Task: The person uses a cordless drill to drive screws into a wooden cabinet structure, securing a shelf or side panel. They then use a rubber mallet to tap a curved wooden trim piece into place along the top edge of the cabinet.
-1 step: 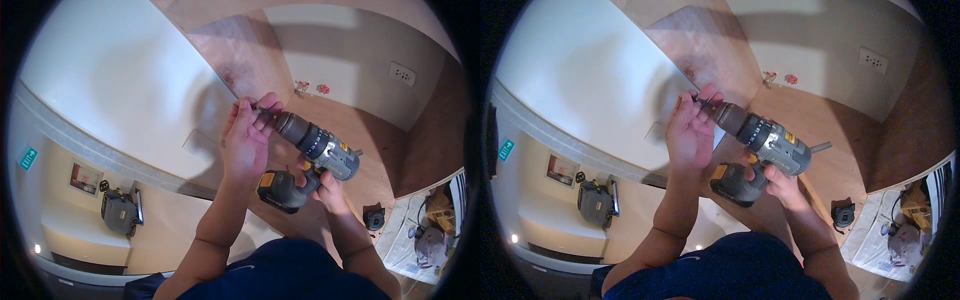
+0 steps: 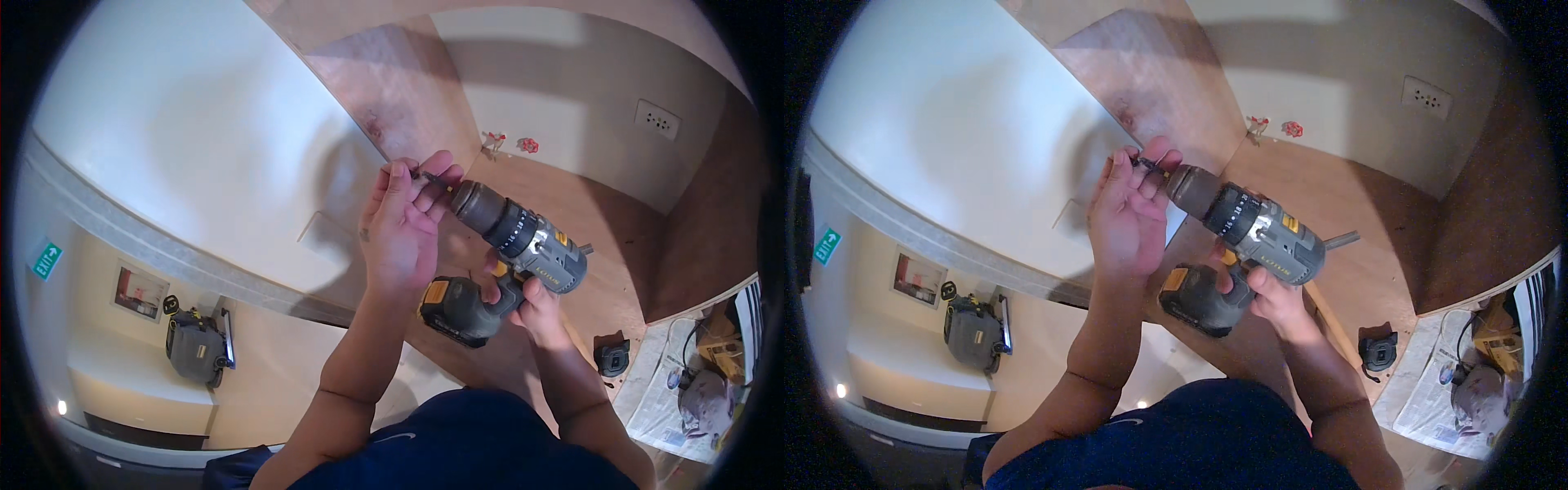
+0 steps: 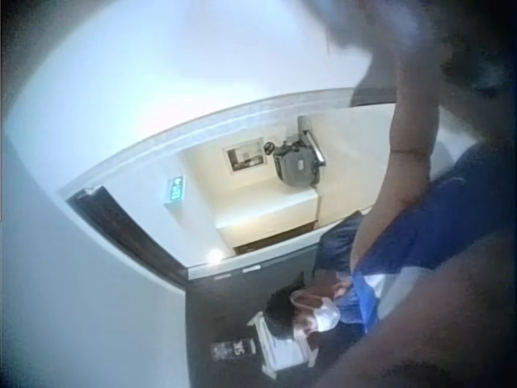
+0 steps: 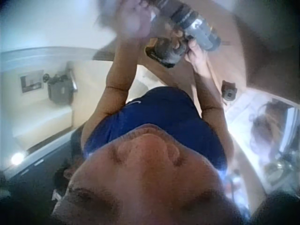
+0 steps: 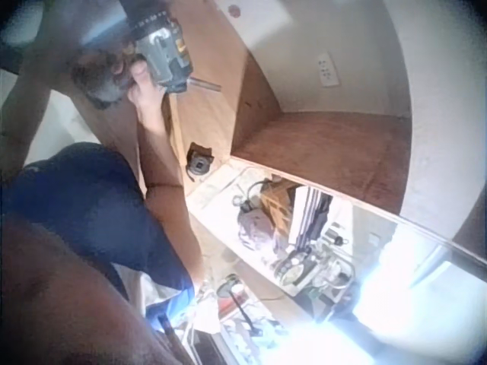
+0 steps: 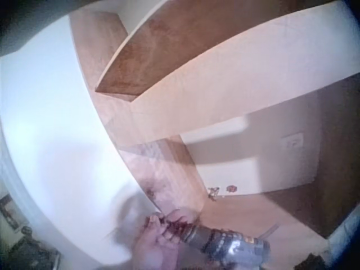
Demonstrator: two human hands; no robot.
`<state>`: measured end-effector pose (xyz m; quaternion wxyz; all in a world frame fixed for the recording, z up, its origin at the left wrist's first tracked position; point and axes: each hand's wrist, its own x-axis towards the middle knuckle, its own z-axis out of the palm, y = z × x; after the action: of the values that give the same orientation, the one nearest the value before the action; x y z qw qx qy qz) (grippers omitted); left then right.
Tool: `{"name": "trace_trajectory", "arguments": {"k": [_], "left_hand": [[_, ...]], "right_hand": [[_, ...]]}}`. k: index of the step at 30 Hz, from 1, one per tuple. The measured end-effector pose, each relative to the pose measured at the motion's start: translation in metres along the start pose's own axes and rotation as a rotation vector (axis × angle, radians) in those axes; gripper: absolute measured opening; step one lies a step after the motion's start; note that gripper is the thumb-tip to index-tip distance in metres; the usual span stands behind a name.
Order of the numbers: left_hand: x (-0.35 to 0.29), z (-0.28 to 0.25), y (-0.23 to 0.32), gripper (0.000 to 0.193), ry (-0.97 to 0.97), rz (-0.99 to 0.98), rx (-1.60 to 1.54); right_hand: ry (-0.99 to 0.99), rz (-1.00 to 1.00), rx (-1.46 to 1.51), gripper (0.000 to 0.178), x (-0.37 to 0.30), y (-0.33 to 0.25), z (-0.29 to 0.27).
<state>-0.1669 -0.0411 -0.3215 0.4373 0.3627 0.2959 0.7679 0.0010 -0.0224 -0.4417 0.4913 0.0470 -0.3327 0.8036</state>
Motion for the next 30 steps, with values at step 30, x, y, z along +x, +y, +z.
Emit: {"name": "trace_trajectory", "arguments": {"k": [30], "left_hand": [[0.146, -0.079, 0.052, 0.024, 0.036, 0.135, 0.378]], "right_hand": [[-0.001, -0.055, 0.088, 0.06, 0.158, 0.081, 0.02]]}}
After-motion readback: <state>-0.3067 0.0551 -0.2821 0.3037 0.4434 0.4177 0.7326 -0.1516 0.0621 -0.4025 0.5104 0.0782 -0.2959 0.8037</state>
